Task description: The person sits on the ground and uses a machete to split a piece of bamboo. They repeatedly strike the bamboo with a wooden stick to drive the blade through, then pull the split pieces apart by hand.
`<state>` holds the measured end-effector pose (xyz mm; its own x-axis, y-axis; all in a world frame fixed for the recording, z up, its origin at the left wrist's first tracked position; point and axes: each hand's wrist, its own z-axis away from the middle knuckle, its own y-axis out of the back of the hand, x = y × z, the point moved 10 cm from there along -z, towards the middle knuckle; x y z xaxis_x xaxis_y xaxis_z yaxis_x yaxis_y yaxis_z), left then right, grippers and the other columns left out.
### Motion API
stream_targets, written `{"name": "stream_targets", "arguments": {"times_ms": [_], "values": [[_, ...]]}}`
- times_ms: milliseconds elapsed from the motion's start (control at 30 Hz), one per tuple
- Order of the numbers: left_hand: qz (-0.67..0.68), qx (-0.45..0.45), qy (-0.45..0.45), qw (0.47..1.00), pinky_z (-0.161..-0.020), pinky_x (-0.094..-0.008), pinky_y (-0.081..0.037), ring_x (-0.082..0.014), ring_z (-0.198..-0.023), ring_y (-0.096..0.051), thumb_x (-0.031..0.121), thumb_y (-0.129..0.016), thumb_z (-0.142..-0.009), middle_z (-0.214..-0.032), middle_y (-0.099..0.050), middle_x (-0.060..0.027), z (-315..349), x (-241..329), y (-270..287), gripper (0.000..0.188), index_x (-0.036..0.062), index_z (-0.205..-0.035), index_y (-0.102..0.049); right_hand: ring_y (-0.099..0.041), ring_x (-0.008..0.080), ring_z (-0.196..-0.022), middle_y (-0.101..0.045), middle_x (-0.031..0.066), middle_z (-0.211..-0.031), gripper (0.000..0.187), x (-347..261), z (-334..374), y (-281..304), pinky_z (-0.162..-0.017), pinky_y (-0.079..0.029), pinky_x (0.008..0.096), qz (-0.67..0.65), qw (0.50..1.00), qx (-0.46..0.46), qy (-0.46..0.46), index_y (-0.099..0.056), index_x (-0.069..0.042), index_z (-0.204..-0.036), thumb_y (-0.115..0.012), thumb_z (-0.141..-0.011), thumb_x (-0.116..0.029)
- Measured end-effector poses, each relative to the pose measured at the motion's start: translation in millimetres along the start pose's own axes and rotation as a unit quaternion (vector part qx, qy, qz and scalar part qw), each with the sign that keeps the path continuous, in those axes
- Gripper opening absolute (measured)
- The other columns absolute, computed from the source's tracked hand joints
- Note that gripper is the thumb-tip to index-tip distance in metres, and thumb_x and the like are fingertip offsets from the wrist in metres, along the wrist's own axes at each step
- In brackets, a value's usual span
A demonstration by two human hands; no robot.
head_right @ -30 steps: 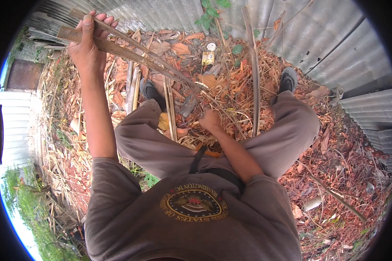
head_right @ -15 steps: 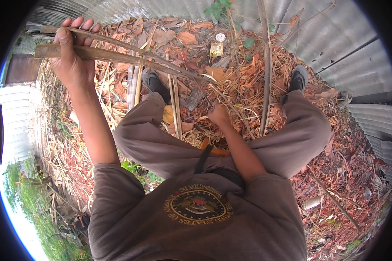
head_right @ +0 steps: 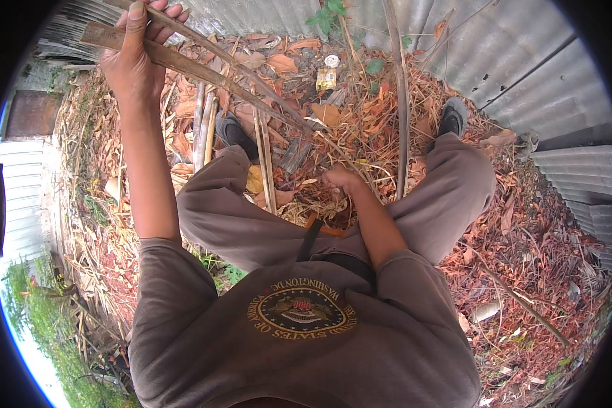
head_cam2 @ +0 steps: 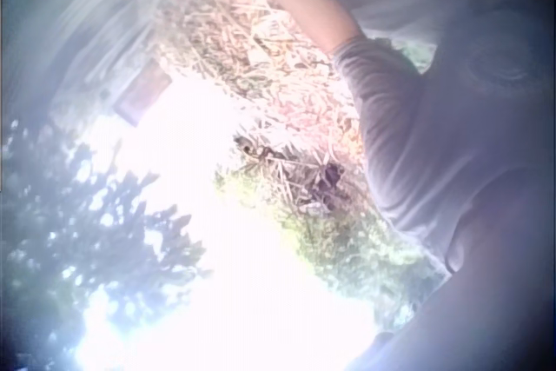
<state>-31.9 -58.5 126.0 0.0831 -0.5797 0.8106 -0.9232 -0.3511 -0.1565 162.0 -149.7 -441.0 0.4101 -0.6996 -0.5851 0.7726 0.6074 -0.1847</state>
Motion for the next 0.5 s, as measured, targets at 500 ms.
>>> {"name": "stream_targets", "arguments": {"times_ms": [500], "values": [[-0.005,0.05,-0.039,0.998,-0.085,-0.0498,-0.059,-0.0359,-0.096,-0.066,0.018,-0.064,-0.093,-0.107,-0.06,-0.0243,-25.2,17.0,51.5,0.038,-0.0121,-0.113,-0.051,-0.066,0.0373,-0.075,-0.067,0.0194,-0.08,0.039,-44.3,35.4,15.1,-0.064,-0.052,0.048,0.388,0.856,0.313,0.139,-0.045,-0.004,-0.12,-0.059,-0.089,-0.023]]}}
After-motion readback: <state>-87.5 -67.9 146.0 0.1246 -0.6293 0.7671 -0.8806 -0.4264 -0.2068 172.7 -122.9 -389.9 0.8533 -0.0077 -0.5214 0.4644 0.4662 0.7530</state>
